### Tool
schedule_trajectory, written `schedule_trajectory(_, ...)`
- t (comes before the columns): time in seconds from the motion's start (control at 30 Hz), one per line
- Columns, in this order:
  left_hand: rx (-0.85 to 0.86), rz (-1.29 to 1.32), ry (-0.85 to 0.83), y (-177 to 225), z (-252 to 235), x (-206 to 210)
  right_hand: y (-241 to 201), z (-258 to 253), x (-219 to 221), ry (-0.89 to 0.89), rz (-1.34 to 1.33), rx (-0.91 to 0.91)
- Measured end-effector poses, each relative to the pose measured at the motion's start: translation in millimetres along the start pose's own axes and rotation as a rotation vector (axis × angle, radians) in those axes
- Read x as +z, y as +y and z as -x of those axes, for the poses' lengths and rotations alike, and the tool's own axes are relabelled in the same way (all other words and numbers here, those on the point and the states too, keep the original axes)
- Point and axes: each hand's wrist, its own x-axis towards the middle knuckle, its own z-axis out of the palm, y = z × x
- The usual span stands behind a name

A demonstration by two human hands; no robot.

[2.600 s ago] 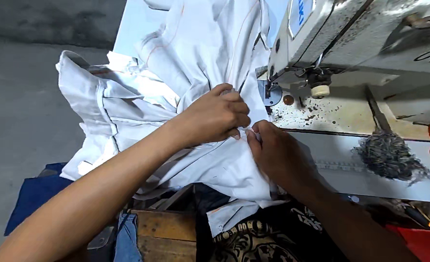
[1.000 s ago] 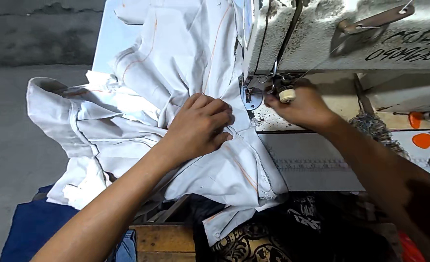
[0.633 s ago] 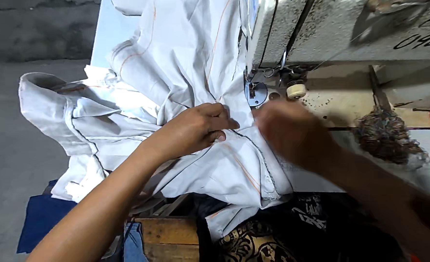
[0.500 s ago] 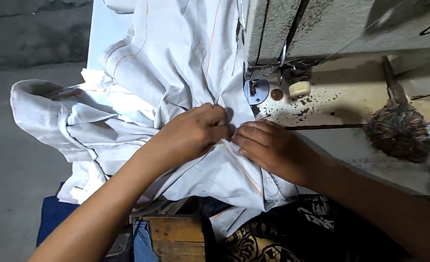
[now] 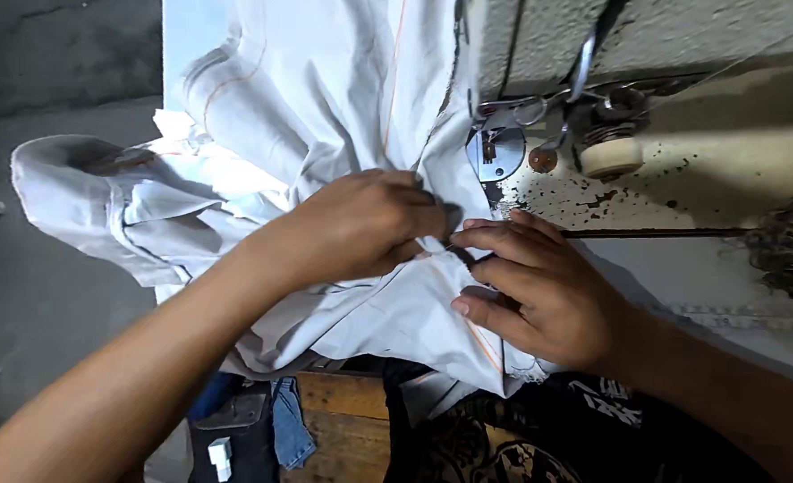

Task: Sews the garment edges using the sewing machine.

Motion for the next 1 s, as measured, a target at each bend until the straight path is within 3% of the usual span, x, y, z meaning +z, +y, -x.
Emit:
schedule_trajectory(0.13, -0.113, 0.105, -0.296, -4.3, -35.0, -24.8, -2.0, -0.9, 3.9, 0.077, -0.012, 0.004)
schedule_trajectory(0.27, -0.198, 0.101, -0.457, 1.0, -50.8, -35.9, -1.1, -4.7, -0.9, 0.067, 0.061, -0.044)
schedule_trajectory(0.57, -0.309, 0.218, -0.402, -3.1, -53.5, -29.6, -5.1, -5.6, 0.2, 0.077, 0.236, -0.103)
schedule_trajectory(0.7, -0.335, 0.154, -0.433, -5.9, -64.2, -32.4, -17.1, -7.4, 3.8, 0.025, 0.427, -0.231)
schedule_trajectory(0.77, -0.376, 0.094, -0.432, -6.9, -67.3, -34.6, -14.7, -7.9, 10.2, -0.047, 0.505, -0.213)
schedule_trajectory(0.87, -0.352, 0.022, -0.268, -6.1, -53.1, -30.7, -10.5, -7.5, 11.1, -0.085, 0.536, -0.199)
schedule_trajectory(1.0, -0.201, -0.101, 0.255, 11.4, -5.7, 0.4, -7.1, -1.0, 11.9, -0.07, 0.486, -0.175)
